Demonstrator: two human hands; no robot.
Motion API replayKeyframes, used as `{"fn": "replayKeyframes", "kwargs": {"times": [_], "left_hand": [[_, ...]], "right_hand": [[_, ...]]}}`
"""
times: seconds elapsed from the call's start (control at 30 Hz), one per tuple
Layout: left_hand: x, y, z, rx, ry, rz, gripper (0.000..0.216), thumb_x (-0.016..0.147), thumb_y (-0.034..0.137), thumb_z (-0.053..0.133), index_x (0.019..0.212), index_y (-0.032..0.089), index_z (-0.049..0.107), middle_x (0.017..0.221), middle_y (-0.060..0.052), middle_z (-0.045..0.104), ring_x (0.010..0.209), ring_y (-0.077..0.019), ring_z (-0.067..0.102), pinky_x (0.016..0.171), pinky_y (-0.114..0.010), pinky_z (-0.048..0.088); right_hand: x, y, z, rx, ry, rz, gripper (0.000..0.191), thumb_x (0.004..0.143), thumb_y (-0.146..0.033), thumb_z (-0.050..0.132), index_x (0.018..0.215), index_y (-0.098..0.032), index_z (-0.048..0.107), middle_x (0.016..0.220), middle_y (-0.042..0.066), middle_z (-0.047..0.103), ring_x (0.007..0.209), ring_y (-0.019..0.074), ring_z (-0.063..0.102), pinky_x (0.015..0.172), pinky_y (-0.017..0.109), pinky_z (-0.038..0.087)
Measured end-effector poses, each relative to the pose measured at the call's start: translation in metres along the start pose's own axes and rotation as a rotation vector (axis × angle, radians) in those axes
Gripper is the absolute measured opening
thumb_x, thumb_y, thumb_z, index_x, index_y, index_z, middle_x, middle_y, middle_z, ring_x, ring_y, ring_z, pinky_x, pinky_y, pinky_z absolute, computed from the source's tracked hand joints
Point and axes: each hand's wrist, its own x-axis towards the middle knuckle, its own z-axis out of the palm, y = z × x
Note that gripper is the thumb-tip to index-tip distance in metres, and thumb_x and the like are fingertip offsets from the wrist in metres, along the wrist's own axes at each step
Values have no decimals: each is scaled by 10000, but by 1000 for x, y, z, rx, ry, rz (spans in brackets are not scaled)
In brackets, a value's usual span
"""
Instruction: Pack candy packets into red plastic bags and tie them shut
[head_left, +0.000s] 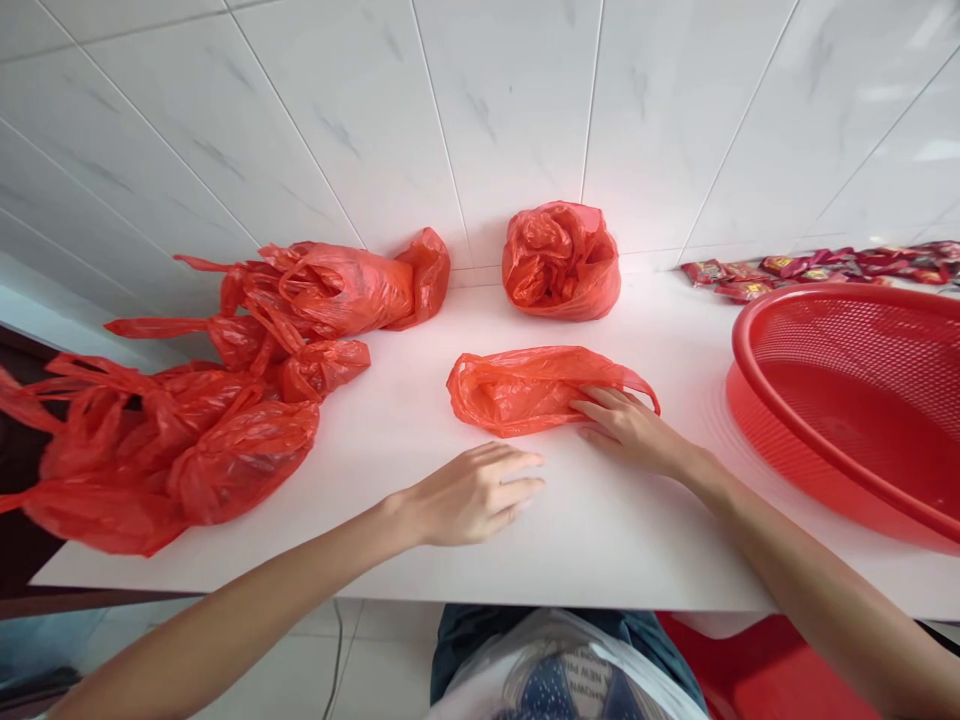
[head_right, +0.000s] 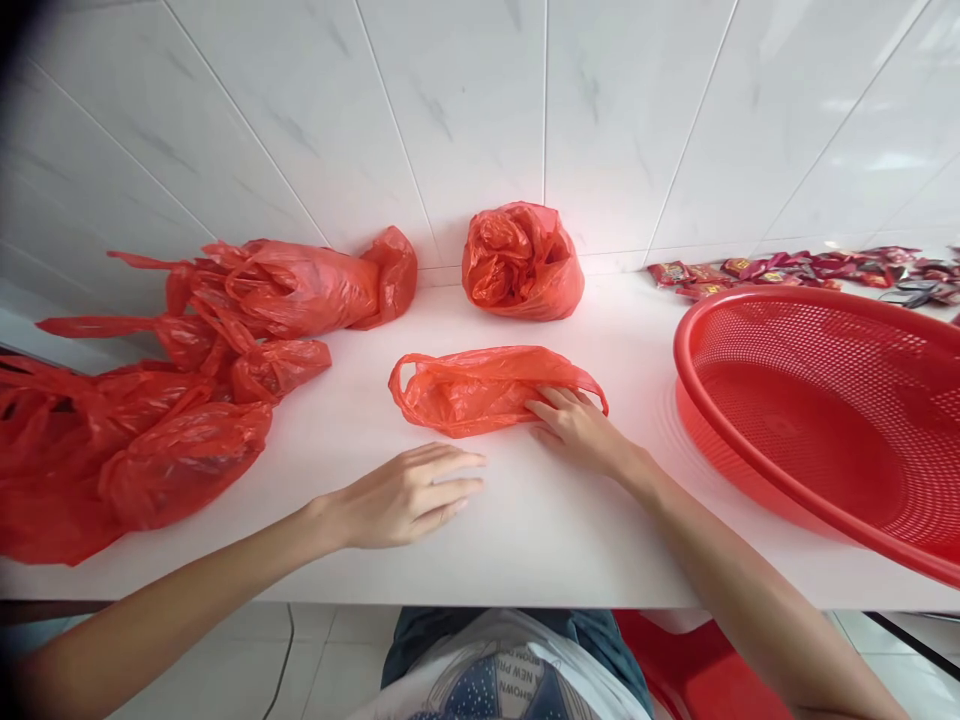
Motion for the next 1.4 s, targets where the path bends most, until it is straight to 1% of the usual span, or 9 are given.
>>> {"fn": "replayKeyframes", "kwargs": {"times": [0.13, 0.3, 0.47, 0.63, 0.83, 1.03, 1.13, 1.27, 1.4], "left_hand": [[38, -23, -4, -4, 72, -235, 339, 1052, 254, 381, 1125, 179, 703, 1156, -86, 718, 1018, -201, 686, 910, -329, 535], [76, -57, -8, 151, -275, -618, 413, 1043, 267, 325, 995, 158, 720, 1044, -115, 722, 1025, -279, 676, 954, -437, 502], [79, -86, -11, 196, -322, -743, 397, 866, 344, 642, 1226, 176, 665, 1297, -179, 629, 1289, -392, 534, 1064, -526, 430], [76, -88, -12, 109, -405, -740, 549, 797, 409, 679, 1321, 256, 626, 1358, -140, 610, 1353, -396, 493, 1113, -530, 395], [81, -77, -3, 35, -463, -673, 567, 832, 422, 626, 1370, 249, 581, 1391, -149, 572, 1374, -376, 475, 1137, -513, 367], [84, -75, 0, -47, -500, -691, 713, 802, 489, 655, 1461, 277, 480, 1505, -130, 488, 1424, -348, 441, 1158, -480, 372], [81, -79, 0, -127, -509, -731, 753, 739, 488, 707, 1431, 271, 505, 1477, -136, 521, 1387, -337, 493, 1073, -434, 470], [76, -77, -2, -106, -457, -696, 644, 726, 440, 720, 1332, 260, 596, 1384, -154, 603, 1299, -375, 574, 972, -455, 529], [74, -63, -8, -73, -335, -575, 453, 823, 402, 659, 1255, 264, 654, 1362, -134, 637, 1280, -364, 592, 947, -445, 535]], "right_hand": [[0, -2, -2, 29, 18, -10, 311, 971, -255, 547, 1244, -187, 680, 1245, 178, 674, 1139, 331, 641, 915, 462, 534], [0, -2, -7, 27, 62, -12, 332, 985, -470, 556, 1018, -194, 739, 1077, 154, 668, 1028, 309, 625, 900, 475, 495], [0, -2, -9, 43, 95, 79, 657, 1063, -551, 284, 632, -184, 616, 725, 66, 576, 690, 189, 552, 612, 300, 392], [0, -1, -7, -1, 178, 112, 594, 1078, -395, 315, 560, -200, 531, 587, 42, 539, 596, 174, 486, 579, 307, 347], [2, -2, -4, 44, 288, 7, 235, 940, -154, 489, 1015, -188, 709, 1021, 133, 748, 964, 263, 660, 808, 380, 542], [0, -3, -16, 94, -65, 341, 431, 913, -354, 632, 1297, -159, 651, 1311, 184, 694, 1146, 350, 688, 887, 442, 579], [-1, 0, -24, 140, -109, 440, 548, 879, -431, 684, 1353, -163, 622, 1378, 197, 655, 1171, 352, 689, 860, 410, 601], [-3, 1, -25, 113, -69, 373, 547, 858, -400, 723, 1332, -141, 640, 1331, 211, 683, 1129, 365, 711, 827, 427, 621], [-2, -2, -21, 67, 16, 214, 346, 886, -265, 678, 1221, -181, 701, 1275, 166, 717, 1131, 338, 705, 862, 434, 613]]}}
